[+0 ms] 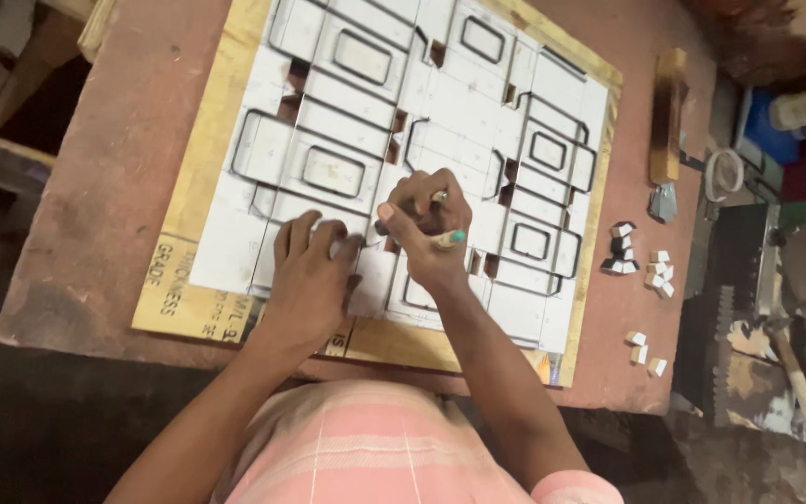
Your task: The person uses a file to smooth the edges of small white rectangular pieces, then places them into slots on a paper template. They use pliers to adjust the pieces and a wooden block to tap them into place.
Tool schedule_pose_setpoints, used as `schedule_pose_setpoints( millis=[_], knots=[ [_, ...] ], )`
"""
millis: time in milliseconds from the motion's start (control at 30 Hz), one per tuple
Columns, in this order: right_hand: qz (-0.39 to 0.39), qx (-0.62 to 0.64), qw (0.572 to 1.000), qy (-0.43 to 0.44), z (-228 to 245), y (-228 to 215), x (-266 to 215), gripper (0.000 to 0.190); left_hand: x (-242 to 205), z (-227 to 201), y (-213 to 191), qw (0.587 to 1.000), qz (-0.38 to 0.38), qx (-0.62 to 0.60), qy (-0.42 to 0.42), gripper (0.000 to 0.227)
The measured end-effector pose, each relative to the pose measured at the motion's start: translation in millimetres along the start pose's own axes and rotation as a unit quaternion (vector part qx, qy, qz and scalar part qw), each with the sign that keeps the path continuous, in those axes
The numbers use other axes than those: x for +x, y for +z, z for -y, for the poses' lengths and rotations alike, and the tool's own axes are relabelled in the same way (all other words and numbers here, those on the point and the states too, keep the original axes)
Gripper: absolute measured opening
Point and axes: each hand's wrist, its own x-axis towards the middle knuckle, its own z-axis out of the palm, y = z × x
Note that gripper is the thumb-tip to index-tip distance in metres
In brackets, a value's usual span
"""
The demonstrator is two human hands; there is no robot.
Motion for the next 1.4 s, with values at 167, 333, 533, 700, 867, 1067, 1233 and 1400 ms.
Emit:
schedule_pose_setpoints(
  millis=[167,333,533,700,867,1067,1233,1400],
  knots=[
    [0.017,0.09,0.987,-0.133,-4.1,2.3,-0.4,0.035,1.9,6.4,5.4,0.997,0.037,-0.052,-0.038,0.045],
    [-0.001,-0.014,0.999,0.031,-8.0,-4.2,-2.2,0.032,8.1,1.8,4.8,0.997,0.044,-0.039,-0.049,0.047],
    [0.023,0.001,0.998,-0.051,-12.9,6.4,-7.9,0.033,1.1,5.2,4.6,0.995,0.062,-0.029,-0.07,0.052],
    [0.005,0.002,1.0,-0.004,-6.7,4.2,2.6,0.034,9.8,5.2,5.6,0.997,0.055,-0.027,-0.056,0.049],
    [-0.013,-0.007,0.998,0.057,-14.3,-0.7,-7.4,0.033,3.2,5.9,4.2,0.995,0.069,-0.033,-0.068,0.057],
    [0.022,-0.121,0.992,0.006,-29.8,-0.1,-7.0,0.042,3.7,5.8,7.2,0.996,0.063,0.012,-0.069,0.06],
    [-0.062,-0.04,0.991,-0.113,21.8,-64.3,-59.4,0.031,0.5,16.8,19.9,0.996,0.063,0.002,-0.064,0.047],
    [-0.177,-0.528,0.827,0.082,45.5,-194.3,-131.1,0.036,-8.0,19.4,27.8,0.996,0.06,0.017,-0.068,0.047]
  ],
)
